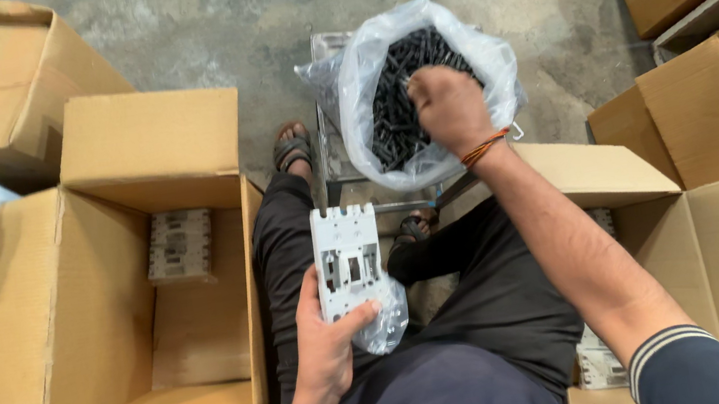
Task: The person sits on the floor between two cardboard boxes and repeatedly picks up plastic-wrapped white electrical components. They use a small tool to manipulate the components, then place them into the box on the right. The process is repeated for several units.
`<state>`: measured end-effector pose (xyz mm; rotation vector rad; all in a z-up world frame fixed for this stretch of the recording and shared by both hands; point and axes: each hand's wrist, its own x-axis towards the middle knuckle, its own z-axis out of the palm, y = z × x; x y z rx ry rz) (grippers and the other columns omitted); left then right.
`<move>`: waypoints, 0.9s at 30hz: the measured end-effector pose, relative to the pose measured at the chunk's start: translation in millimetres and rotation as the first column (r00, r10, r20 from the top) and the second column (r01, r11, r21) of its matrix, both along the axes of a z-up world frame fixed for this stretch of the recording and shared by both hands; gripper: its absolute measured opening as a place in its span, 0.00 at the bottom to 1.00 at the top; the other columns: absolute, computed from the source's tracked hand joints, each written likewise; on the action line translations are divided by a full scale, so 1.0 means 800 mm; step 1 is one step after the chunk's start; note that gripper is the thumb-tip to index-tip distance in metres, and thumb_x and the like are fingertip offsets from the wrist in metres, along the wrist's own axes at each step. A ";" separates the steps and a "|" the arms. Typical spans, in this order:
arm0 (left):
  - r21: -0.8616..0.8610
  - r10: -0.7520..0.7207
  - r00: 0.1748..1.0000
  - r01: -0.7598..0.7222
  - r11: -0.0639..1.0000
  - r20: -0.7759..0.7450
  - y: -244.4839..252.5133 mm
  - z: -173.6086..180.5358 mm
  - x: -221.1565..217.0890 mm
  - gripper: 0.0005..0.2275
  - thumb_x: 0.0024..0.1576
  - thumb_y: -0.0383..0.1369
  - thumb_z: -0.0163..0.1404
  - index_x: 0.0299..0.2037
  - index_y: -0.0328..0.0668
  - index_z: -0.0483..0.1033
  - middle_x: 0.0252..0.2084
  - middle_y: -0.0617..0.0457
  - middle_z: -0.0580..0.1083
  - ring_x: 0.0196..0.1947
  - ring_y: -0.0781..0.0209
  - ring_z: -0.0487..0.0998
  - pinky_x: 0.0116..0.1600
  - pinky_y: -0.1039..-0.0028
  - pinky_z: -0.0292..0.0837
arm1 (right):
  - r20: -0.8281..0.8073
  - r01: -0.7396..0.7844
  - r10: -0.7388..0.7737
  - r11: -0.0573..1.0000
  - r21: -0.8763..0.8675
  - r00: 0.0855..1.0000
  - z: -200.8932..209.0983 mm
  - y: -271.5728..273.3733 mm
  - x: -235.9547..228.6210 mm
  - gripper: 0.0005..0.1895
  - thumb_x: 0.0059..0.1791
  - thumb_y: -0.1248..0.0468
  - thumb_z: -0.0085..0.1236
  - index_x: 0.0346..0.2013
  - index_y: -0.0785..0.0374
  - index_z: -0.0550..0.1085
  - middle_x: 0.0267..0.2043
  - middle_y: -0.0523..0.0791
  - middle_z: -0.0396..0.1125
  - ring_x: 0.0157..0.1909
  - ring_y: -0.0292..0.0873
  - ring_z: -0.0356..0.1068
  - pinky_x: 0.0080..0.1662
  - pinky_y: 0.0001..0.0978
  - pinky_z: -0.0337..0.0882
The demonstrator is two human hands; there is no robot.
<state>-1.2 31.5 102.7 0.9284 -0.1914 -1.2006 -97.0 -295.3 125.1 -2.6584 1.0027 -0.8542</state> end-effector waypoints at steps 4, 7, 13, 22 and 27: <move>-0.060 0.052 0.998 -0.049 0.997 0.047 0.003 -0.006 -0.006 0.32 0.45 0.13 0.58 0.63 0.35 0.63 0.50 0.49 0.76 0.48 0.62 0.80 0.54 0.70 0.77 | 0.416 -0.130 -0.042 0.917 0.376 0.908 0.032 0.051 -0.031 0.06 0.56 0.67 0.62 0.44 0.68 0.79 0.37 0.43 0.76 0.37 0.34 0.73 0.40 0.29 0.74; -0.060 0.065 0.995 -0.060 0.996 0.082 0.002 -0.003 -0.007 0.31 0.47 0.14 0.58 0.63 0.35 0.63 0.50 0.50 0.75 0.47 0.63 0.79 0.54 0.71 0.77 | 0.365 -0.187 -0.358 0.445 0.876 0.859 0.039 0.130 -0.063 0.06 0.50 0.64 0.64 0.35 0.64 0.77 0.25 0.39 0.66 0.20 0.28 0.55 0.22 0.21 0.53; -0.079 0.037 0.995 -0.030 0.996 0.090 -0.011 0.003 -0.016 0.29 0.47 0.13 0.58 0.60 0.36 0.63 0.50 0.50 0.74 0.48 0.63 0.79 0.53 0.71 0.78 | 0.455 -0.396 -0.037 0.435 0.809 0.890 0.031 0.226 -0.088 0.07 0.52 0.67 0.64 0.41 0.68 0.79 0.33 0.35 0.71 0.34 0.26 0.65 0.38 0.21 0.68; -0.150 0.038 0.997 -0.029 0.988 0.063 -0.011 0.003 -0.016 0.33 0.47 0.12 0.53 0.64 0.39 0.60 0.53 0.51 0.72 0.52 0.63 0.78 0.57 0.70 0.76 | 0.164 -0.122 0.005 0.689 0.715 0.986 0.069 0.244 -0.079 0.07 0.47 0.66 0.68 0.38 0.67 0.81 0.18 0.39 0.51 0.24 0.29 0.48 0.26 0.26 0.56; -0.161 0.020 0.998 -0.011 0.987 0.053 -0.012 0.002 -0.018 0.31 0.49 0.11 0.52 0.64 0.38 0.60 0.53 0.51 0.72 0.52 0.63 0.78 0.56 0.71 0.78 | 0.188 -0.117 0.020 0.843 0.525 0.982 0.069 0.251 -0.070 0.09 0.47 0.63 0.70 0.35 0.66 0.80 0.20 0.41 0.64 0.20 0.30 0.57 0.25 0.25 0.60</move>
